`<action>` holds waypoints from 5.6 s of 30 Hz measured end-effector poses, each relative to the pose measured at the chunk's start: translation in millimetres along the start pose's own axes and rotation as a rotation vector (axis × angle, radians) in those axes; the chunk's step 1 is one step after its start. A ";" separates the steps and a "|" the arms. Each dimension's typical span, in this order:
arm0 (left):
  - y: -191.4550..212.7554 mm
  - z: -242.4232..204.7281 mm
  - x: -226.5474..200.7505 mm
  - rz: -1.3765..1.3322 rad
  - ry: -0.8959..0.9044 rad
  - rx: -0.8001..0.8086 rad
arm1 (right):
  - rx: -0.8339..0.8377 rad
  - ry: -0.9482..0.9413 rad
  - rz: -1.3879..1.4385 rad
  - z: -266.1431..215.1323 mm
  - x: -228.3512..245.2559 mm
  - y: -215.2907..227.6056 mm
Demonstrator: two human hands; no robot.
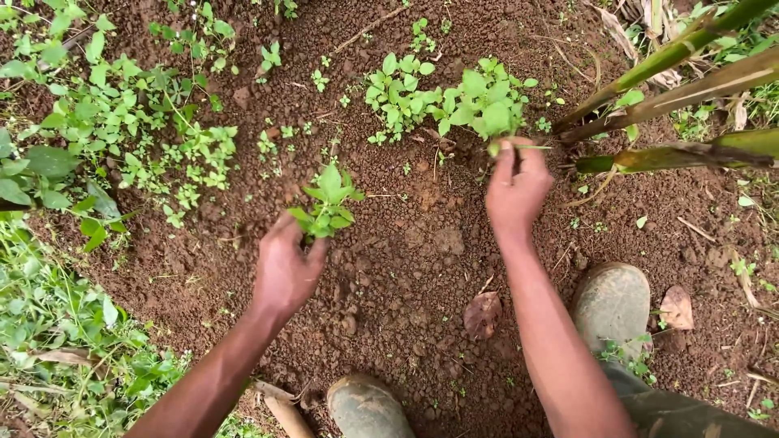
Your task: Weeding a garden bed by hand to remove small unwanted plants from the soil.
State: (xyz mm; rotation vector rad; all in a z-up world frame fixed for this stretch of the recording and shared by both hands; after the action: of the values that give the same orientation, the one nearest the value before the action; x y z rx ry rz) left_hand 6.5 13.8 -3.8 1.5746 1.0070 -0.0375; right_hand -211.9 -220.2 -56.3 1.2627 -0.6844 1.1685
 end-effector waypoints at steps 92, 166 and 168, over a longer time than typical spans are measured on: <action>7.1 6.5 -13.8 -0.230 0.047 -0.208 | 0.232 -0.144 0.017 18.1 41.1 -53.2; 0.8 -5.8 -26.5 0.035 0.073 0.272 | 0.744 0.052 -0.217 8.3 109.9 -68.6; -13.7 -13.1 -27.1 0.183 0.057 0.658 | 0.859 -0.079 -0.517 3.7 101.6 -97.2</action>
State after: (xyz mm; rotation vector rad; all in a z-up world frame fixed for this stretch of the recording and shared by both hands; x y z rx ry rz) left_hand -25.2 8.0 3.8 2.2724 0.9383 -0.2169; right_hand -88.8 -184.8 1.7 2.0515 0.1533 0.9888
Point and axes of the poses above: each hand's wrist, its own z-axis towards the middle knuckle, its own y-axis out of the back of the hand, x = y × z, the point moved 1 cm from there along z, towards the middle knuckle, and after that the axes turned 9 degrees about z, right-handed, at the moved point
